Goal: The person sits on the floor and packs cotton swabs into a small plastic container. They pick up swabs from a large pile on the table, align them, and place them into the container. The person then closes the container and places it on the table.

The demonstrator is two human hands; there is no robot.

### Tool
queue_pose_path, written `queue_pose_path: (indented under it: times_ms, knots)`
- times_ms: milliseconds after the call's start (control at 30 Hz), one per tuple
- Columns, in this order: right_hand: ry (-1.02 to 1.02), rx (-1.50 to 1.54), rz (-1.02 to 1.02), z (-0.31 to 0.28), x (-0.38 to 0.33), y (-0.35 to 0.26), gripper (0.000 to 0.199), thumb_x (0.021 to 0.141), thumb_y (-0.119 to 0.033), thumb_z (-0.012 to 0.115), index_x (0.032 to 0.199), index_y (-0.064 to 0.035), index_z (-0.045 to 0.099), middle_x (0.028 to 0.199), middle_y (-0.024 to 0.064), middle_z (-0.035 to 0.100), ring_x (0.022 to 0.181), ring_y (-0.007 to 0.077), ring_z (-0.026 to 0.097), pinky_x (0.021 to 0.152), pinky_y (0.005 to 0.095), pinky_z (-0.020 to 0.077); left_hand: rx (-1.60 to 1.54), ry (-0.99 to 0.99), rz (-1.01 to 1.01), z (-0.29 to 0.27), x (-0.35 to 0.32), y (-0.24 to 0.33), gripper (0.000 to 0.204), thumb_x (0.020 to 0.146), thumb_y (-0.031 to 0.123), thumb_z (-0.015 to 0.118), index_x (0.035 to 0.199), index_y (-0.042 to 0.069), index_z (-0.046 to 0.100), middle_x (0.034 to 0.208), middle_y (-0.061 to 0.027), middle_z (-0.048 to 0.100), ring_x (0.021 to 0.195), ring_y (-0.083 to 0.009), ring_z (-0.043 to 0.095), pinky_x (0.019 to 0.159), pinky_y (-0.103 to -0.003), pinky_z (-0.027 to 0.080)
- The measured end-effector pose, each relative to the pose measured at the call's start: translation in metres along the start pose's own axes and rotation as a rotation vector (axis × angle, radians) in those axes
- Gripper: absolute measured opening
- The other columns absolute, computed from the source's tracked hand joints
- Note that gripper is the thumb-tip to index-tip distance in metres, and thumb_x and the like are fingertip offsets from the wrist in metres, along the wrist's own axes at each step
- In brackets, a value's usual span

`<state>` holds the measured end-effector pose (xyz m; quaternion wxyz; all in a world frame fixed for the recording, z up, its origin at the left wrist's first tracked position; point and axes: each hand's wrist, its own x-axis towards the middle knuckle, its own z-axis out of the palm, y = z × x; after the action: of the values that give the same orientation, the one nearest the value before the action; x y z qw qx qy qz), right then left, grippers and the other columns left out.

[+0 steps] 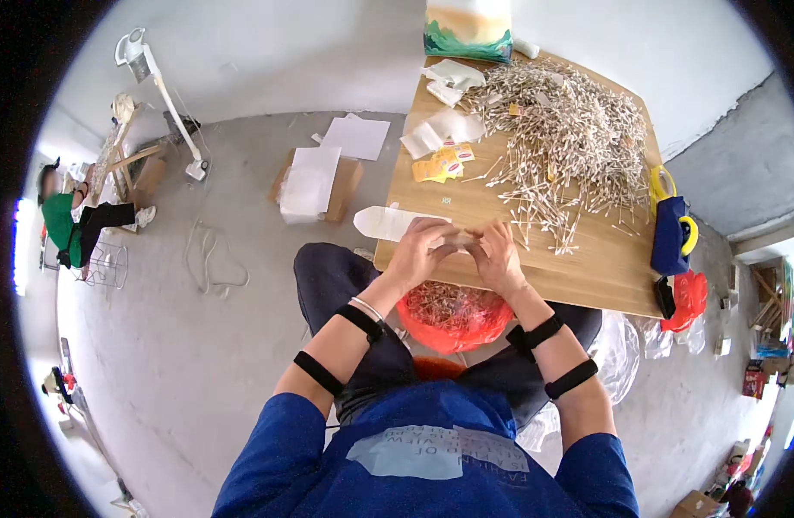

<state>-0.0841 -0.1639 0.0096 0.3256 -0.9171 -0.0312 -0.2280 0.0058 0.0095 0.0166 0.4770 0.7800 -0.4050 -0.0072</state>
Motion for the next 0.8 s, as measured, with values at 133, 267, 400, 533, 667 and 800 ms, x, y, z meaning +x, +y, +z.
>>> queue_pose_path:
  times_ms: [133,267,400,533,667,800]
  knots:
    - [-0.056,0.148,0.092,0.002,0.006,-0.002,0.027,0.076,-0.002,0.071,0.102,-0.0067,0.066,0.097,0.0123,0.061,0.094,0.0348,0.055,0.084,0.0434,0.0461,-0.269,-0.137,-0.259,0.000,0.001,-0.001,0.029,0.078,0.010,0.076,0.105,0.002,0.066,0.106,-0.0140,0.068,0.101,-0.0278,0.065,0.088,-0.036,0.051]
    - [-0.071,0.207,0.126,0.002,0.000,-0.002,0.026,0.075,0.000,0.070,0.101,-0.0062,0.068,0.098,0.0125,0.062,0.094,0.0342,0.057,0.084,0.0420,0.0474,-0.300,-0.087,-0.219,0.004,0.001,0.002,0.025,0.080,0.011,0.077,0.100,0.000,0.066,0.100,-0.0133,0.070,0.092,-0.0209,0.068,0.081,-0.032,0.053]
    - [-0.052,0.188,0.074,-0.004,0.005,-0.012,0.026,0.074,0.002,0.069,0.098,-0.0070,0.069,0.096,0.0119,0.063,0.093,0.0336,0.058,0.083,0.0407,0.0484,-0.281,-0.090,-0.295,0.003,0.001,0.006,0.023,0.079,0.012,0.078,0.095,-0.001,0.067,0.091,-0.0102,0.071,0.086,-0.0147,0.067,0.077,-0.030,0.053]
    - [-0.028,0.186,0.074,-0.001,-0.002,-0.009,0.028,0.073,0.002,0.071,0.098,-0.0086,0.070,0.093,0.0104,0.065,0.089,0.0333,0.059,0.080,0.0409,0.0495,-0.225,-0.078,-0.312,0.007,-0.003,0.001,0.020,0.078,0.012,0.079,0.088,-0.001,0.068,0.082,-0.0080,0.070,0.076,-0.0111,0.064,0.071,-0.028,0.052]
    - [-0.001,0.217,0.090,0.000,-0.002,-0.009,0.026,0.071,0.001,0.073,0.095,-0.0095,0.072,0.091,0.0092,0.066,0.086,0.0317,0.060,0.076,0.0398,0.0507,-0.372,-0.143,-0.374,0.006,-0.003,-0.002,0.017,0.080,0.006,0.077,0.092,-0.001,0.068,0.091,-0.0068,0.070,0.084,-0.0093,0.063,0.077,-0.026,0.054]
    - [0.012,0.209,0.059,0.004,-0.001,-0.002,0.026,0.070,0.001,0.074,0.093,-0.0109,0.073,0.091,0.0081,0.067,0.086,0.0300,0.061,0.075,0.0382,0.0511,-0.507,-0.112,-0.389,0.010,-0.005,-0.007,0.014,0.081,0.004,0.075,0.091,-0.001,0.068,0.090,-0.0063,0.071,0.083,-0.0087,0.063,0.075,-0.026,0.053]
